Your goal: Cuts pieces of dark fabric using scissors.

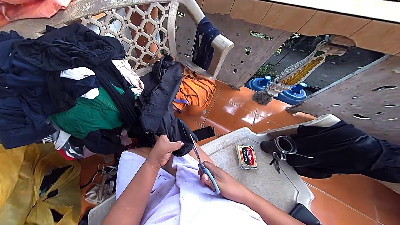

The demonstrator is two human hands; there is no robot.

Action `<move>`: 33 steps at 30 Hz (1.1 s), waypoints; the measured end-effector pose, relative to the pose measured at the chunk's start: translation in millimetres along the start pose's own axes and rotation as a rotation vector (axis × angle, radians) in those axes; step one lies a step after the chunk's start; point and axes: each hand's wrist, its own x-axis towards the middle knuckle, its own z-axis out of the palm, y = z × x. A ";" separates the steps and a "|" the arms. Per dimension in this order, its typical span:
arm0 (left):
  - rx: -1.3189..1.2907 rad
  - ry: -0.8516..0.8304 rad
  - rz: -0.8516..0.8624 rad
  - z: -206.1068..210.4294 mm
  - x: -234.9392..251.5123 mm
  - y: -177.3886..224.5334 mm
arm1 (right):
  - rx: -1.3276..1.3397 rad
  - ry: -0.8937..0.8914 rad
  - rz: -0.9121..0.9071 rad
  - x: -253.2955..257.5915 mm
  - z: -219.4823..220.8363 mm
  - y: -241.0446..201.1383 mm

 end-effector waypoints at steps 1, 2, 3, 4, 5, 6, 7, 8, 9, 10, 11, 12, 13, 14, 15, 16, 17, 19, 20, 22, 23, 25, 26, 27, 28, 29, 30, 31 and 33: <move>0.033 -0.006 -0.005 0.5 -0.5 -1.6 | -0.014 0.020 0.008 0.9 0.3 -0.4; 0.054 -0.017 -0.011 0.9 -1.0 -3.5 | -0.031 0.040 0.017 2.2 0.4 -0.7; 0.062 -0.033 -0.015 1.2 -1.6 -5.3 | -0.044 0.057 0.025 3.7 0.4 -1.0; 0.058 -0.043 -0.017 1.4 -2.1 -7.1 | -0.055 0.071 0.032 5.0 0.2 -1.1; 0.048 -0.047 -0.014 1.7 -2.5 -8.6 | -0.062 0.080 0.039 5.9 0.0 -0.7; 0.036 -0.046 -0.010 2.0 -2.9 -9.7 | -0.068 0.089 0.043 6.4 -0.1 -0.4; 0.026 -0.041 -0.006 2.3 -3.0 -10.3 | -0.068 0.098 0.041 6.5 -0.1 0.1; 0.011 -0.032 -0.002 2.5 -3.1 -11.0 | -0.058 0.105 0.039 6.2 0.0 1.0; -0.009 -0.022 0.001 3.1 -3.4 -11.7 | -0.045 0.117 0.034 5.7 0.4 1.9; -0.035 -0.011 0.001 3.7 -3.8 -12.6 | -0.030 0.131 0.028 4.9 1.1 2.9; -0.063 0.000 -0.001 4.7 -4.3 -13.7 | -0.020 0.144 0.016 4.2 1.9 4.1; -0.093 0.010 -0.003 5.8 -4.8 -15.1 | -0.018 0.158 0.000 3.5 2.9 5.9; -0.121 0.011 -0.004 6.7 -5.4 -16.8 | -0.025 0.166 -0.011 2.9 3.6 7.5; -0.147 0.007 -0.005 7.4 -5.8 -18.7 | -0.035 0.169 -0.017 2.3 4.0 9.0; -0.169 0.007 -0.006 8.2 -6.1 -20.2 | -0.043 0.170 -0.017 1.7 4.2 9.8; -0.185 0.008 -0.008 8.7 -6.3 -21.2 | -0.050 0.172 -0.019 1.1 4.3 10.4; -0.200 0.007 -0.010 8.8 -6.5 -21.8 | -0.062 0.176 -0.023 0.6 4.6 10.9; -0.233 0.001 -0.009 8.0 -6.6 -22.7 | -0.090 0.181 -0.030 0.1 5.1 11.3; -0.243 -0.002 -0.007 7.6 -6.4 -23.3 | -0.101 0.181 -0.034 0.0 5.4 11.6; -0.255 0.002 -0.006 7.4 -6.3 -24.4 | -0.116 0.182 -0.044 -0.1 6.3 12.0; -0.259 0.006 -0.007 7.4 -6.2 -24.9 | -0.120 0.181 -0.048 0.0 6.7 12.6; -0.275 0.008 -0.014 7.1 -6.3 -26.2 | -0.111 0.184 -0.058 0.2 7.7 13.8; -0.287 0.007 -0.017 6.5 -6.3 -26.9 | -0.093 0.188 -0.062 0.2 8.5 14.5; -0.299 0.003 -0.020 5.9 -6.3 -27.6 | -0.074 0.191 -0.060 -0.1 9.1 14.9; -0.312 -0.002 -0.022 5.3 -6.3 -28.2 | -0.054 0.188 -0.054 -0.4 9.5 14.8; -0.322 -0.009 -0.023 4.6 -6.2 -28.4 | -0.019 0.179 -0.044 -0.7 9.6 13.8; -0.329 -0.017 -0.026 3.7 -6.2 -28.3 | 0.049 0.161 -0.030 -0.8 9.8 12.2; -0.331 -0.023 -0.030 3.0 -6.3 -27.9 | 0.143 0.133 -0.007 -0.7 9.8 9.6; -0.325 -0.041 -0.042 1.4 -6.5 -27.4 | 0.255 0.053 0.045 0.1 8.5 3.5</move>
